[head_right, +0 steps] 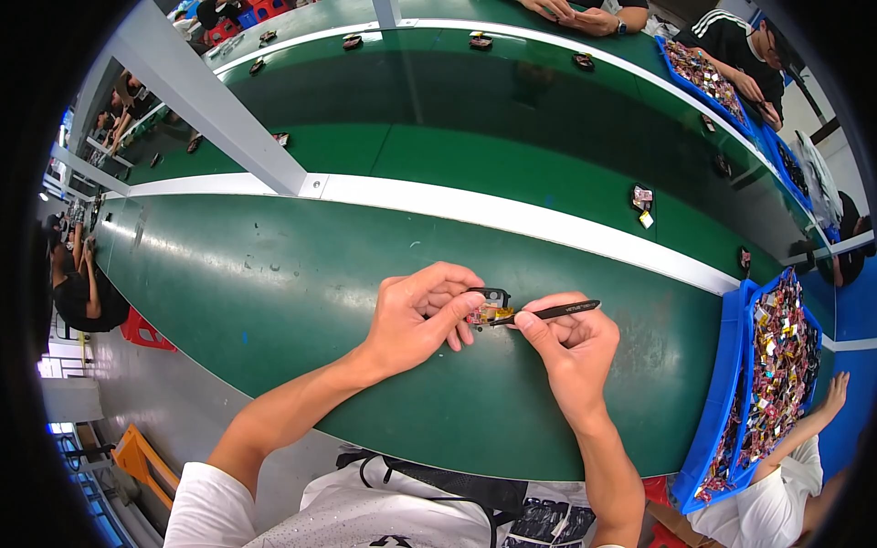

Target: Assembling small components into black housings using tweezers on a factory assembly line.

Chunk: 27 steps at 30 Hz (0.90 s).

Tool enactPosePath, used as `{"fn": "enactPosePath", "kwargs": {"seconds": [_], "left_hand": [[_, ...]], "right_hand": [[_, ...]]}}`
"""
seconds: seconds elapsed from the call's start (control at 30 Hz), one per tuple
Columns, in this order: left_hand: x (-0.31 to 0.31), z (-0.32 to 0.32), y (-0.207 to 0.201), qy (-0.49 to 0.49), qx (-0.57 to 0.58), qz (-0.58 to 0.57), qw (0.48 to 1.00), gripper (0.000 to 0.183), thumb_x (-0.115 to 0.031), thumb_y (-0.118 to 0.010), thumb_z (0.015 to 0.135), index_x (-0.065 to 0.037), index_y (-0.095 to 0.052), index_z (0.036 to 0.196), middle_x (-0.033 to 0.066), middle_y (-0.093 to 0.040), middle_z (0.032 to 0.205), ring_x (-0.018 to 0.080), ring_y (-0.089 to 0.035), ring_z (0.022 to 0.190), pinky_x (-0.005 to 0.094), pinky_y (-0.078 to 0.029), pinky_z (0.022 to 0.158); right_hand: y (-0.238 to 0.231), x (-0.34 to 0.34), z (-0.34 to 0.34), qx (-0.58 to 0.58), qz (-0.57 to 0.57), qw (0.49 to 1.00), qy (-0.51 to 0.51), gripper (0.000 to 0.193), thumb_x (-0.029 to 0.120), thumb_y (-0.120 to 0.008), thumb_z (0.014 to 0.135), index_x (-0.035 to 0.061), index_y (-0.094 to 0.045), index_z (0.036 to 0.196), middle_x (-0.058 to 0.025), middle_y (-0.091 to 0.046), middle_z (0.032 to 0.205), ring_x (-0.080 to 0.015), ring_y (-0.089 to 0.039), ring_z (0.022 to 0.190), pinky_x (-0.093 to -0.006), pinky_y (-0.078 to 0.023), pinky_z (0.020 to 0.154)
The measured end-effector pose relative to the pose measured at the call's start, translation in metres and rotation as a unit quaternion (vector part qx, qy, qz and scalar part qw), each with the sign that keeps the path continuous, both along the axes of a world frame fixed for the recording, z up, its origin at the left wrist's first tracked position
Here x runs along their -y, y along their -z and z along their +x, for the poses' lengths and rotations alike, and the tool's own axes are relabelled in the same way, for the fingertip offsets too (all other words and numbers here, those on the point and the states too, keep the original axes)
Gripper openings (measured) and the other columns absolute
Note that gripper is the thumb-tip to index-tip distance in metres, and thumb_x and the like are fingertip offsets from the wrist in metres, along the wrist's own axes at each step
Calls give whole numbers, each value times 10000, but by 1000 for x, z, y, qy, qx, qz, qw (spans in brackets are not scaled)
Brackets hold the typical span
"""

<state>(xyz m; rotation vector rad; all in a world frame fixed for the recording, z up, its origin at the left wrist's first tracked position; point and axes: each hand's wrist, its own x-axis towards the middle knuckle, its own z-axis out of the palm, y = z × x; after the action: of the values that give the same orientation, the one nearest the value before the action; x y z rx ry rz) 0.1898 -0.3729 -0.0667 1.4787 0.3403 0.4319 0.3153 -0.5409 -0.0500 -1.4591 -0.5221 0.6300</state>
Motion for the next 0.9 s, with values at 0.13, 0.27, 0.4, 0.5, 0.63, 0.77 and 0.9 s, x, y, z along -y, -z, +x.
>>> {"fn": "enactPosePath", "kwargs": {"seconds": [0.13,0.27,0.4,0.5,0.63,0.77,0.9], "left_hand": [[-5,1,-2,46,-18,-57,997,194,-25,-629,989,67,-628,1160,149,-708,940,166,-712,670,258,-560,501],[-10,1,-2,73,-25,-113,991,223,-44,-613,1004,76,-617,1192,152,-697,959,176,-715,684,259,-568,510],[-10,1,-2,86,-19,-127,988,252,-73,-604,1018,89,-609,1212,158,-698,965,189,-719,682,262,-574,503],[-11,1,-1,86,-17,-137,987,262,-84,-602,1023,90,-607,1219,167,-697,980,196,-722,683,264,-575,498],[-11,2,-3,84,-15,-145,986,261,-85,-598,1026,89,-605,1221,180,-697,1010,210,-731,696,267,-582,502],[-9,2,-3,83,-12,-150,985,261,-82,-600,1024,85,-595,1224,183,-697,1019,219,-738,713,269,-590,509],[-9,1,-2,80,-15,-156,984,256,-76,-605,1019,81,-582,1220,183,-696,1020,223,-741,726,272,-599,517]], "right_hand": [[2,1,0,26,23,999,4,128,-19,-758,893,-50,-669,979,-72,-706,852,-67,-646,723,-183,-487,630],[5,-1,-7,133,48,989,37,106,-17,-782,871,-39,-694,926,-81,-728,835,-40,-608,649,-167,-438,564],[10,0,-9,206,52,976,45,94,-23,-801,845,-27,-710,870,-97,-752,843,-39,-599,610,-170,-423,531],[12,-3,-12,253,64,964,59,98,-23,-815,825,-18,-719,845,-102,-768,847,-40,-602,589,-175,-411,501],[12,-5,-13,292,74,952,58,90,-13,-813,828,-1,-729,861,-111,-778,844,-46,-599,560,-179,-402,479],[11,-5,-13,318,71,944,56,85,-9,-810,828,13,-734,857,-103,-780,839,-42,-588,534,-182,-396,469],[12,-5,-14,327,82,940,59,92,-8,-817,821,10,-737,862,-92,-779,826,-36,-570,515,-184,-389,462]]}}
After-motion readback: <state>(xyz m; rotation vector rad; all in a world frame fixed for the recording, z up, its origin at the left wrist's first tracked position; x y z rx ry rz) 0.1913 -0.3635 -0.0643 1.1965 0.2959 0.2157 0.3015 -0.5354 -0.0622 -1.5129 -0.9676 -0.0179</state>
